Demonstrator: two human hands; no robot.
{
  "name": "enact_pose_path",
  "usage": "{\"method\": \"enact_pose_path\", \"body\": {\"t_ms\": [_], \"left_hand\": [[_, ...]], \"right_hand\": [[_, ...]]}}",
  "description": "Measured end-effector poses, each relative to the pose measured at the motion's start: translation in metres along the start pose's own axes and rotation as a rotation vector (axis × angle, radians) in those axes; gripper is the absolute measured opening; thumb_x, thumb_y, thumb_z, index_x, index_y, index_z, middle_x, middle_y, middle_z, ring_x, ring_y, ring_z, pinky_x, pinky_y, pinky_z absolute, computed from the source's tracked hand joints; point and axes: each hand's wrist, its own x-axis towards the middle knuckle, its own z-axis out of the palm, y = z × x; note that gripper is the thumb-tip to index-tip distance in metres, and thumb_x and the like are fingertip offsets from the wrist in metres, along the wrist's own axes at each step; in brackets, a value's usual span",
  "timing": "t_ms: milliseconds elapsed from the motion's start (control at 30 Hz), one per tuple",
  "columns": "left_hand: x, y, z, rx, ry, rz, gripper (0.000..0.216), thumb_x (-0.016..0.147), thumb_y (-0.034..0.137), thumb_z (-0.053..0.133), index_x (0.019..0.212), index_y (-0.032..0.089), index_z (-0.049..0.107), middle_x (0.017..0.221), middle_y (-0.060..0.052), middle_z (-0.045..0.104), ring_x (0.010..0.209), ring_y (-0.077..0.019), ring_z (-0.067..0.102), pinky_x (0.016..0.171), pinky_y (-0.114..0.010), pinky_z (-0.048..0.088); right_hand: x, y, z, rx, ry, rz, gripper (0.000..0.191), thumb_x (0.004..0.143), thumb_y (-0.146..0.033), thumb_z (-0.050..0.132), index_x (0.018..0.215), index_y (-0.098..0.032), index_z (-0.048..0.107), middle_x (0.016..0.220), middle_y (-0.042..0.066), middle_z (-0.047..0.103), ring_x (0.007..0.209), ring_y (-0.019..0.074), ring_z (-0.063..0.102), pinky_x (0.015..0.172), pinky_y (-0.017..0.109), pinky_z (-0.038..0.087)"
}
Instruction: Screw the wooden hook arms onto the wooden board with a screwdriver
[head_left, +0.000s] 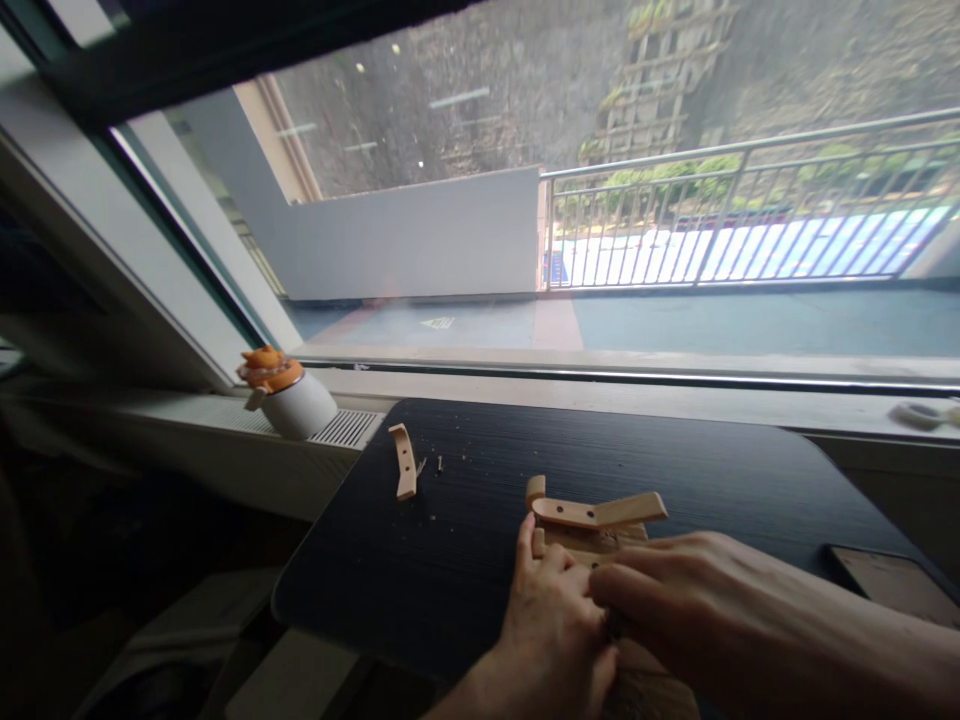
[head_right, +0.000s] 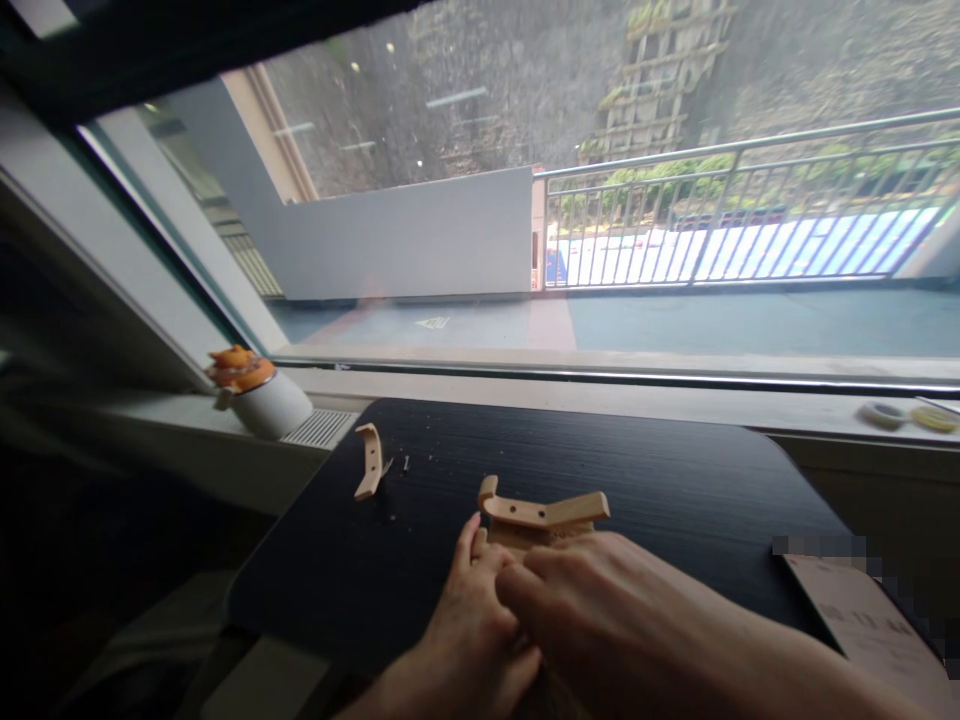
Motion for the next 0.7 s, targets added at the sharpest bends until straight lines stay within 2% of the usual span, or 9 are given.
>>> {"method": "enact_pose_path", "body": {"t_ms": [267,433,567,700], "left_hand": [[0.001,0.002,-0.006,0.028,-0.005,0.010,0.019,0.086,0.041,0.056,0.095,0.030,0.069,0.094,0.001,0.070,0.104,-0.0258,0.055,0.111,-0.063,0.005],[0.003,0.004,-0.009,0.022,-0.029,-0.009,0.019,0.087,0.040,0.055,0.096,0.029,0.068,0.095,0.000,0.070,0.104,-0.0257,0.055,0.111,-0.062,0.006],[0.003,0.004,-0.006,0.021,-0.005,0.000,0.020,0.085,0.037,0.057,0.102,0.030,0.066,0.103,0.000,0.069,0.107,-0.0273,0.054,0.111,-0.063,0.005],[0.001,0.005,-0.004,0.007,0.007,-0.006,0.021,0.085,0.035,0.058,0.104,0.030,0.066,0.104,0.001,0.070,0.106,-0.0273,0.054,0.112,-0.061,0.004]], "right_hand": [[0.008,-0.007,-0.011,0.045,-0.023,-0.018,0.031,0.090,-0.016,0.046,0.110,-0.028,0.066,0.105,0.003,0.071,0.096,0.0197,0.067,0.084,0.027,0.051],[0.022,-0.013,-0.013,0.086,-0.041,-0.028,0.026,0.084,-0.003,0.046,0.088,-0.021,0.065,0.088,0.000,0.072,0.075,0.0132,0.067,0.069,0.019,0.047],[0.025,-0.006,-0.006,-0.059,0.012,-0.066,0.019,0.076,-0.002,0.055,0.078,-0.020,0.062,0.073,-0.002,0.069,0.063,0.0124,0.065,0.053,0.022,0.037],[0.022,-0.002,-0.005,-0.191,0.009,-0.093,0.015,0.074,-0.007,0.061,0.077,-0.022,0.061,0.075,-0.003,0.069,0.063,0.0143,0.063,0.049,0.026,0.029]]}}
